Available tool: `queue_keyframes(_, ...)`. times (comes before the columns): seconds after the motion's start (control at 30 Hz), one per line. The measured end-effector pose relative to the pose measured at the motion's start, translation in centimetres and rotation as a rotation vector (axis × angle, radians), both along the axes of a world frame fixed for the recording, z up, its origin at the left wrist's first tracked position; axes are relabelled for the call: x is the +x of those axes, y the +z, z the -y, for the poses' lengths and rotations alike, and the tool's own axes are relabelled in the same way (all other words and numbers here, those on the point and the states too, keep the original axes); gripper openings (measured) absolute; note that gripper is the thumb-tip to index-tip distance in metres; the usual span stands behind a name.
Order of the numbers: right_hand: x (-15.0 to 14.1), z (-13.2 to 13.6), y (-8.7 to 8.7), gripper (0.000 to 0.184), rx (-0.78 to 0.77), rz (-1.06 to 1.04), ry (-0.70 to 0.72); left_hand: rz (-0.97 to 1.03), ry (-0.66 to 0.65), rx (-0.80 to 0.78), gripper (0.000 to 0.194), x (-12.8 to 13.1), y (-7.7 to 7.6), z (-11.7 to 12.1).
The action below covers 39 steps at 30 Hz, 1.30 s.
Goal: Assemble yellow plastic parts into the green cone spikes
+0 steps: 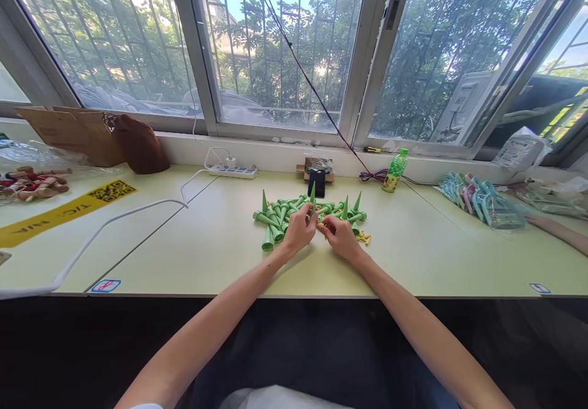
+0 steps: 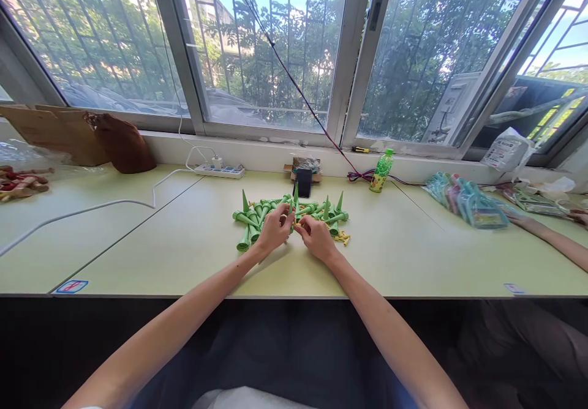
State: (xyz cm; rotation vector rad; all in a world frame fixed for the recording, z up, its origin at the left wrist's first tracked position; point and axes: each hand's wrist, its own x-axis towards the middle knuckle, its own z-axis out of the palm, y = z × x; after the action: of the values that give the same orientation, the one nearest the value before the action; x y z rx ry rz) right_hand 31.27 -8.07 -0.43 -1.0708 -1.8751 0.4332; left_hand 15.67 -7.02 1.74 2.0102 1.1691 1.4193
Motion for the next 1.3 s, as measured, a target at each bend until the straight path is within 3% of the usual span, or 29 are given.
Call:
queue_keyframes(0.43, 0.09, -0.15, -0.10, 0.042, 0.033, 0.052, -0.007, 0.101, -0.051, -0.074, 0.014, -0.05, 0.13, -0.09)
queue_keyframes(0.7, -0.16, 0.26, 0.21, 0.027, 0.029, -0.019, 0.006, 0.118, -0.061, -0.082, 0.015, -0.05, 0.23, -0.07)
queue_keyframes(1.3, -0.02, 0.05, 0.06, 0.034, 0.019, 0.007, 0.000, 0.151, -0.105, -0.099, 0.016, -0.07, 0.19, -0.11)
